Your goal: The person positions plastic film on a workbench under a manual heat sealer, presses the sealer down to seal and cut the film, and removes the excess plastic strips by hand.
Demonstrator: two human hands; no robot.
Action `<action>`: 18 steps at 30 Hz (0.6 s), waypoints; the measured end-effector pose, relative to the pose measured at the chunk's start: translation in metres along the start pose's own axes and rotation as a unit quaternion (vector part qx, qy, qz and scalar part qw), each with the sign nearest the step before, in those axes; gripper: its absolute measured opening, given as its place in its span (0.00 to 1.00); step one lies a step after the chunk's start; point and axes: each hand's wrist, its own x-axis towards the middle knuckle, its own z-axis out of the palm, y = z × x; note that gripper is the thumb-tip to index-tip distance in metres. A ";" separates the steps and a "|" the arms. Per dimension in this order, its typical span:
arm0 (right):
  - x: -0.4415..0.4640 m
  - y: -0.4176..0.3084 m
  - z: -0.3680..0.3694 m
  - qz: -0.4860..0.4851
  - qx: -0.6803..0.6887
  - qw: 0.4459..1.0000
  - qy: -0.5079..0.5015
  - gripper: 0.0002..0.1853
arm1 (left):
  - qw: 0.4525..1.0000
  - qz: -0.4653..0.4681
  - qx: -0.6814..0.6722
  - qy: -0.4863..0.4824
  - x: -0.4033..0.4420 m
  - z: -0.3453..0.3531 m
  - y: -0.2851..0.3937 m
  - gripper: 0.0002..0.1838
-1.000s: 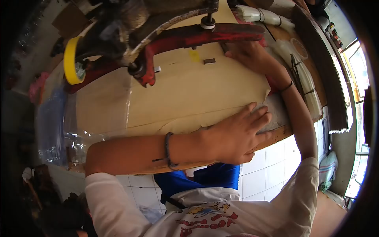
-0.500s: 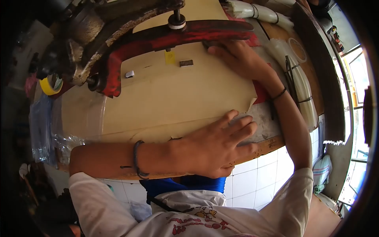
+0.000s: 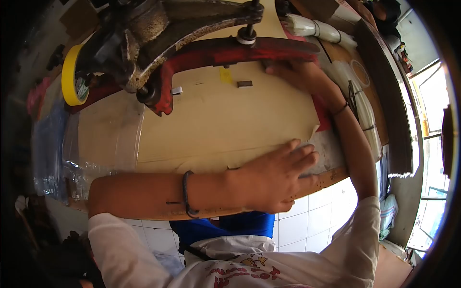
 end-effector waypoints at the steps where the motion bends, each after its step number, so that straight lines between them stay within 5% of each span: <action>1: -0.003 0.002 0.000 0.002 -0.003 1.000 -0.014 0.20 | 1.000 0.000 -0.009 0.002 0.000 0.001 0.001 0.35; 6: 0.000 -0.003 -0.011 0.063 0.063 0.994 -0.067 0.21 | 1.000 -0.004 -0.025 0.010 0.003 0.001 -0.001 0.41; 9: -0.004 0.011 -0.002 -0.044 0.041 0.998 -0.014 0.23 | 0.999 -0.004 -0.041 0.003 0.005 -0.003 -0.002 0.41; 13: -0.005 0.013 -0.002 -0.041 0.028 0.998 -0.026 0.24 | 0.999 -0.006 -0.050 -0.007 0.007 -0.008 -0.003 0.41; 16: -0.006 0.013 -0.002 -0.042 0.027 0.998 -0.032 0.25 | 0.999 -0.016 -0.040 -0.010 0.007 -0.006 -0.001 0.28; 18: -0.006 0.013 -0.001 -0.041 0.037 0.998 -0.033 0.25 | 0.999 -0.017 -0.035 -0.009 0.007 -0.007 0.000 0.28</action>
